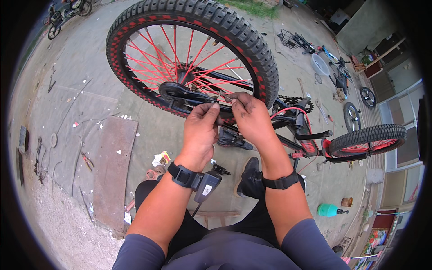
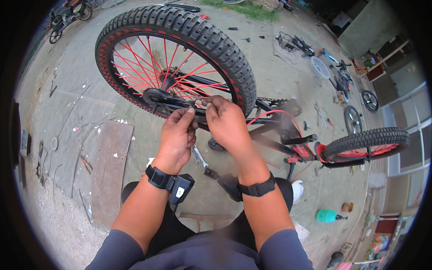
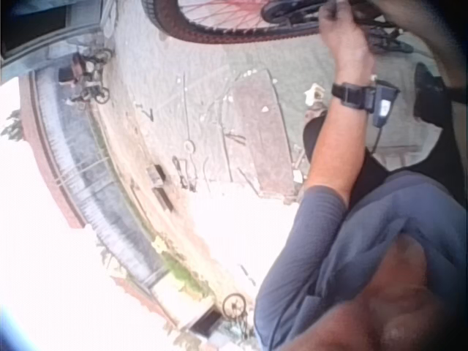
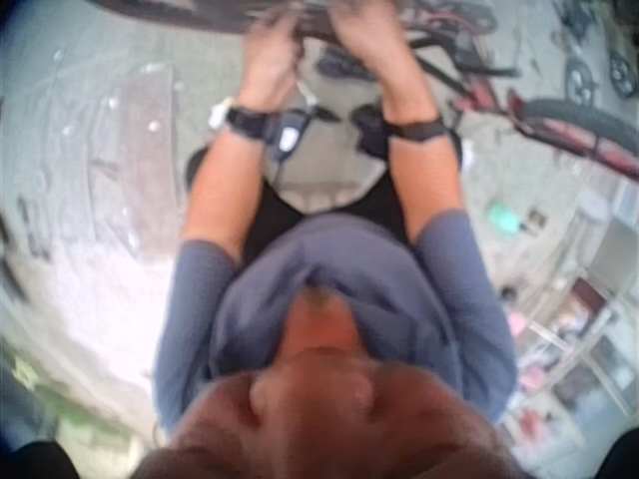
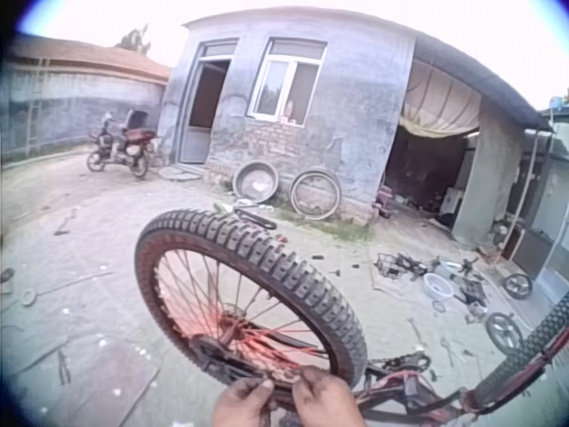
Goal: The person walks to an overturned red mountain bike and works on the rear derailleur and cassette area. They remove a small component, inspect it, and then reattach it to the bike frame, tightening it by hand.
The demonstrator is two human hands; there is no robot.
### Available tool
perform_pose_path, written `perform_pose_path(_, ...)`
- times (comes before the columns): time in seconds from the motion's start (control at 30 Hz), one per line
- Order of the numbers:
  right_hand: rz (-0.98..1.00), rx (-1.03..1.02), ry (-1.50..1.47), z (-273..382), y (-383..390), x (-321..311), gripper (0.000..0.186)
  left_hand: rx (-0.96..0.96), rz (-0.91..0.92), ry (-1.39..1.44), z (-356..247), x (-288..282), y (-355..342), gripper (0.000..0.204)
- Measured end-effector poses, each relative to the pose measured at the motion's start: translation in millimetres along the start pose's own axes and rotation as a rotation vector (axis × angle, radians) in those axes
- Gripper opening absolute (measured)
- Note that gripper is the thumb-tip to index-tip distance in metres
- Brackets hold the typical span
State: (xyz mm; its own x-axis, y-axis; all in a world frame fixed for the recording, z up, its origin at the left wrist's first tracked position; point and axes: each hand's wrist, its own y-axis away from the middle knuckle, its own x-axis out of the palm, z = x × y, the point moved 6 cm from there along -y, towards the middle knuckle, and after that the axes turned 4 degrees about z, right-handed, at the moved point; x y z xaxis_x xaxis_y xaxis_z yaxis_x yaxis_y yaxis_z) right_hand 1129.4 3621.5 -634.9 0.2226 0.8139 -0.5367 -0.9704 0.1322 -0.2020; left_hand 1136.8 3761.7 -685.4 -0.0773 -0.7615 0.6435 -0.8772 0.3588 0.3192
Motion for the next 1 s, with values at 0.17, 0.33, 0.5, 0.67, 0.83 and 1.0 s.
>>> perform_pose_path(0.17,0.028,0.006,0.058,4.4,-3.3,0.4,0.017,0.113,-0.049,-0.034,-22.3,-15.3,-2.3,0.014)
perform_pose_path(0.33,0.071,0.065,0.040,2.0,2.3,3.6,0.020,0.181,-0.132,-0.084,-39.1,-31.8,-2.3,0.013)
perform_pose_path(0.5,0.043,0.016,0.021,4.1,2.8,1.9,0.022,0.393,-0.173,-0.264,-65.4,-46.2,-7.7,0.016)
perform_pose_path(0.67,0.073,0.026,-0.002,6.2,2.4,2.1,0.022,0.534,-0.168,-0.737,-81.8,-42.1,-6.7,0.019)
perform_pose_path(0.83,0.052,-0.015,-0.066,-0.2,4.5,4.3,0.021,0.503,-0.222,-0.993,-73.0,-32.5,-11.7,0.018)
perform_pose_path(1.0,0.113,0.040,-0.119,4.5,5.3,4.0,0.019,0.557,-0.241,-0.935,-72.1,-29.1,-15.6,0.016)
